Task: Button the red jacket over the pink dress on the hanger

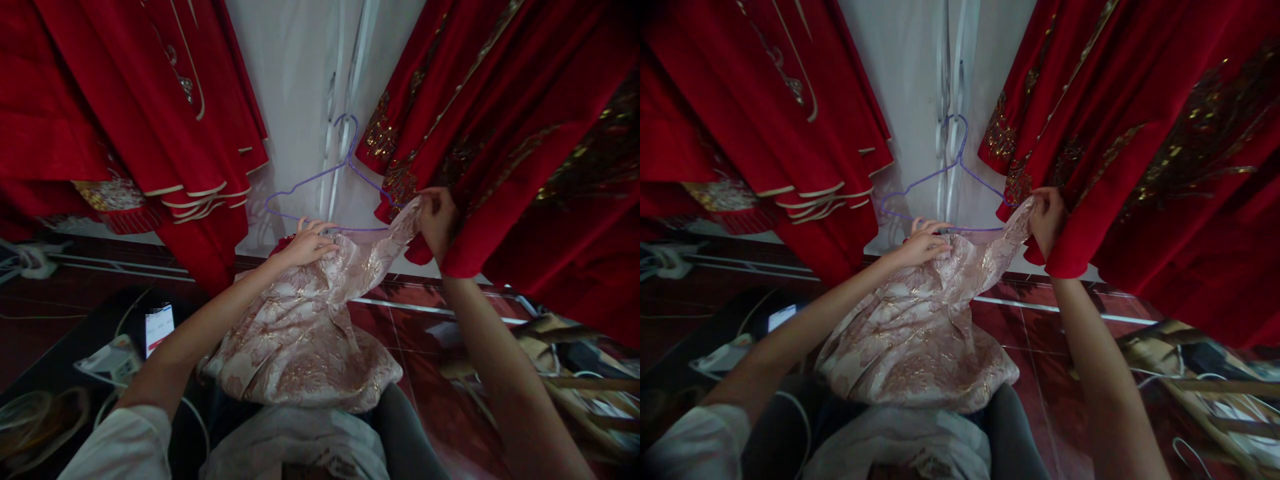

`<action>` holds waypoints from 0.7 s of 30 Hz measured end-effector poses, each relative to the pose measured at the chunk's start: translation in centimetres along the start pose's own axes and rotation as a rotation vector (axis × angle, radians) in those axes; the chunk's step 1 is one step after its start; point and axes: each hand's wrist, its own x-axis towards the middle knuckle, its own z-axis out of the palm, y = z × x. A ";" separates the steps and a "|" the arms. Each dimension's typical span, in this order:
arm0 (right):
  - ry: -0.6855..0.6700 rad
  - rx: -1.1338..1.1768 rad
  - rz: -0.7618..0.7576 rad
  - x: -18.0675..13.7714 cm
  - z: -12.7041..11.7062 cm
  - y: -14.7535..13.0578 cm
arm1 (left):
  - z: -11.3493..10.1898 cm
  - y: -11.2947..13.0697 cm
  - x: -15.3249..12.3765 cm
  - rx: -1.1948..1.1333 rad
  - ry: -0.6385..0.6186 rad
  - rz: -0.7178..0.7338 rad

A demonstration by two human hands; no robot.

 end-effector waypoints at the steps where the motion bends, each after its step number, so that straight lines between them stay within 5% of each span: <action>1: -0.021 -0.003 -0.014 0.4 0.2 -0.6 | 0.2 0.1 0.1 -0.002 0.012 -0.003; 4: -0.071 -0.029 -0.011 0.8 0.5 -0.7 | 0.3 0.2 0.2 0.005 0.041 -0.024; 12: -0.171 -0.277 0.197 -1.6 -1.7 4.7 | -0.9 0.0 -0.8 0.042 0.038 -0.047; 21: -0.039 -0.076 -0.005 1.1 -1.8 -0.5 | -0.5 0.3 -0.3 0.029 0.039 -0.028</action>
